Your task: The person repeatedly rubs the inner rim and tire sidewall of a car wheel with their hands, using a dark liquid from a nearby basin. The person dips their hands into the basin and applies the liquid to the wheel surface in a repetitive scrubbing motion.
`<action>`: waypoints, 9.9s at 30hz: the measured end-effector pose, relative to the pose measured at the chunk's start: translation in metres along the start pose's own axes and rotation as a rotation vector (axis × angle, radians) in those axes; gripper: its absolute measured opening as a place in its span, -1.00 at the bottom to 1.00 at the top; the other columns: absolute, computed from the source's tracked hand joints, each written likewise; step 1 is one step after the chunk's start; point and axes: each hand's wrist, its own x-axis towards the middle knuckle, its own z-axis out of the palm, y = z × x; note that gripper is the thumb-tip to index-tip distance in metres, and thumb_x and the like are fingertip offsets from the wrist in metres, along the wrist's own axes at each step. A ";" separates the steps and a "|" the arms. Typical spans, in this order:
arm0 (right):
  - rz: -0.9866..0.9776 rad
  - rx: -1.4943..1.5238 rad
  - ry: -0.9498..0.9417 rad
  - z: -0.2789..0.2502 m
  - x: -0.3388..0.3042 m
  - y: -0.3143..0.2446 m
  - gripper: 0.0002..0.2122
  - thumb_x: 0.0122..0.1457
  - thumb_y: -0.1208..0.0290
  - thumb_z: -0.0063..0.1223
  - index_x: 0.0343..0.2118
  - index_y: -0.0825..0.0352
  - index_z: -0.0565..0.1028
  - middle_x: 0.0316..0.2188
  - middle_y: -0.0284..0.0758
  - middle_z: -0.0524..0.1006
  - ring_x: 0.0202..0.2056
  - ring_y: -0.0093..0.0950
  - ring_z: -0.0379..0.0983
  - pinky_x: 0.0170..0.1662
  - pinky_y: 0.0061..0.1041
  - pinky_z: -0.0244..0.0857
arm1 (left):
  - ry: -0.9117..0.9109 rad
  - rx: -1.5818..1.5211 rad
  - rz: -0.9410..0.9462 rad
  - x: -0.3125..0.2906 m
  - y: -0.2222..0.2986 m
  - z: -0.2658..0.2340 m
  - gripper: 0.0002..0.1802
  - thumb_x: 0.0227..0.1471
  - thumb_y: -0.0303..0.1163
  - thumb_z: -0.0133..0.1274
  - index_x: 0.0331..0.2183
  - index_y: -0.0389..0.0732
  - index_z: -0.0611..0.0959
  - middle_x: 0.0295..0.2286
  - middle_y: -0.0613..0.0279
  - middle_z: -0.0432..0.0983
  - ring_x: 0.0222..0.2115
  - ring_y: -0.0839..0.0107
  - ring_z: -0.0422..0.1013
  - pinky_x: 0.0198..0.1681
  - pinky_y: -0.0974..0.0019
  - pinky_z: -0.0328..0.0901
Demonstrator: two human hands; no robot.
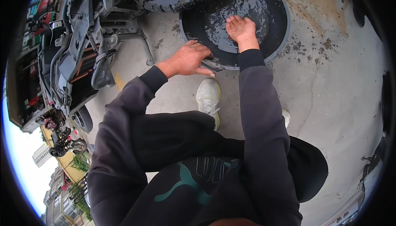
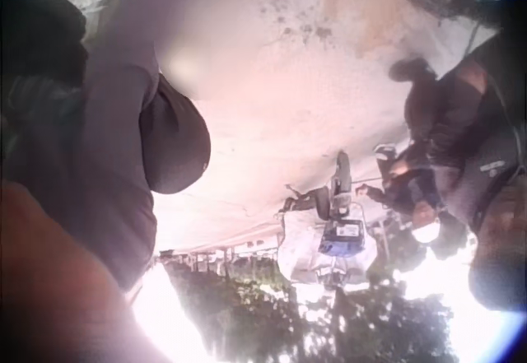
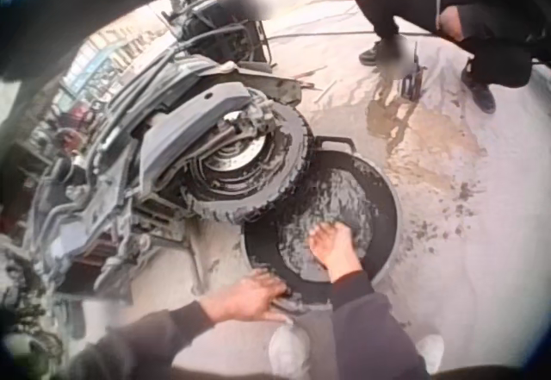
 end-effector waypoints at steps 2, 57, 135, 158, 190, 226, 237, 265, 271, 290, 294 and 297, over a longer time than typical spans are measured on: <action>-0.026 -0.036 -0.463 0.031 -0.028 0.026 -0.54 0.47 0.13 -0.34 0.04 0.47 0.46 0.05 -0.09 0.54 0.07 -0.11 0.51 0.14 -0.16 0.38 | 0.009 -0.006 -0.014 -0.005 -0.001 0.001 -0.14 -0.06 0.42 0.17 -0.12 -0.22 0.65 -0.12 0.08 0.59 0.00 0.03 0.46 0.25 -0.02 0.18; -0.579 -0.913 0.008 -0.063 -0.102 -0.085 -0.45 0.16 0.34 0.02 0.25 0.33 0.37 0.03 0.04 0.57 0.12 -0.03 0.48 0.17 -0.21 0.27 | 0.260 0.584 -0.385 0.030 -0.088 -0.113 0.02 -0.04 0.10 0.37 0.25 -0.34 0.36 0.18 -0.14 0.34 0.22 -0.09 0.25 0.29 0.05 0.22; -0.336 0.152 -0.298 0.043 -0.014 0.020 -0.54 0.48 0.11 -0.30 0.17 0.37 0.45 0.22 -0.16 0.47 0.27 -0.27 0.35 0.36 -0.28 0.12 | -0.090 -0.012 -0.118 0.038 0.022 0.000 -0.56 0.26 -0.14 0.03 -0.03 -0.32 0.61 -0.03 -0.08 0.55 0.01 -0.05 0.46 0.05 -0.01 0.38; -0.678 -0.284 -0.474 0.085 -0.030 0.022 -0.52 0.46 0.15 -0.16 0.29 0.37 0.36 0.29 -0.09 0.39 0.35 -0.23 0.25 0.41 -0.28 0.07 | -0.149 0.012 -0.152 0.043 0.024 -0.002 -0.55 0.25 -0.16 0.04 -0.01 -0.32 0.61 0.00 -0.11 0.54 0.06 -0.05 0.44 0.11 0.00 0.35; -0.266 0.174 -0.271 0.044 -0.018 0.033 -0.56 0.47 0.07 -0.25 -0.05 0.39 0.54 0.02 -0.11 0.59 0.01 -0.22 0.57 0.12 -0.25 0.40 | -0.131 -0.002 -0.120 0.038 0.021 0.002 -0.52 0.24 -0.11 0.05 0.01 -0.30 0.59 0.03 -0.10 0.53 0.07 -0.06 0.43 0.14 0.00 0.33; -1.491 -2.161 -0.412 0.069 -0.100 0.097 -0.30 0.27 0.08 0.12 0.38 0.37 0.22 0.45 -0.21 0.12 0.47 -0.24 -0.07 0.43 -0.09 -0.08 | -0.090 -0.062 0.116 0.022 -0.016 0.027 -0.38 0.28 -0.03 -0.01 0.24 -0.15 0.44 0.23 0.06 0.36 0.27 0.07 0.26 0.33 0.10 0.15; -1.297 -1.474 0.565 -0.024 -0.114 -0.065 -0.20 0.17 0.03 0.25 0.32 0.49 0.21 0.20 0.08 0.40 0.25 -0.02 0.32 0.26 -0.05 0.21 | -0.258 -0.110 -0.159 0.048 0.020 -0.014 -0.44 0.39 -0.02 -0.15 0.12 -0.29 0.52 0.08 -0.08 0.46 0.09 -0.07 0.40 0.17 0.03 0.31; -0.422 -1.046 -0.009 -0.044 -0.095 -0.092 -0.36 0.18 0.14 0.20 0.27 0.34 0.32 -0.02 0.03 0.62 0.04 -0.03 0.55 0.13 -0.20 0.37 | 0.149 0.506 -0.644 0.040 -0.075 -0.117 -0.04 -0.06 0.06 0.39 0.24 -0.20 0.40 0.20 -0.08 0.37 0.24 -0.03 0.28 0.23 0.06 0.31; -0.379 -0.963 -0.051 -0.046 -0.096 -0.094 -0.38 0.18 0.12 0.21 0.23 0.37 0.36 -0.02 0.04 0.61 0.05 -0.03 0.56 0.14 -0.21 0.36 | 0.170 0.490 -0.657 0.042 -0.073 -0.118 -0.05 -0.11 0.06 0.43 0.21 -0.17 0.44 0.18 -0.01 0.41 0.21 0.01 0.33 0.20 0.07 0.33; -0.410 -1.203 0.044 -0.036 -0.094 -0.092 -0.32 0.28 0.09 -0.04 0.36 0.39 0.14 0.06 0.16 0.53 0.13 0.16 0.42 0.23 -0.05 0.24 | 0.402 0.591 -0.451 0.101 -0.056 -0.103 -0.13 -0.16 0.16 0.42 -0.06 -0.42 0.64 -0.31 0.05 0.44 -0.23 0.06 0.43 -0.13 0.10 0.39; -0.445 -1.253 0.101 -0.033 -0.100 -0.089 -0.34 0.29 0.09 -0.06 0.36 0.37 0.16 0.07 0.13 0.54 0.12 0.13 0.44 0.22 -0.05 0.26 | 0.477 0.625 -0.571 0.150 -0.050 -0.101 -0.08 -0.19 0.30 0.39 -0.19 -0.46 0.69 -0.34 -0.01 0.50 -0.24 0.01 0.48 -0.16 0.07 0.42; -0.428 -1.255 0.125 -0.034 -0.100 -0.088 -0.32 0.30 0.04 -0.05 0.36 0.38 0.17 0.10 0.13 0.51 0.14 0.12 0.43 0.22 -0.04 0.27 | 0.408 0.664 -0.753 0.176 -0.045 -0.105 -0.06 -0.16 0.37 0.33 -0.14 -0.39 0.71 -0.28 -0.03 0.56 -0.21 0.05 0.54 -0.13 0.08 0.44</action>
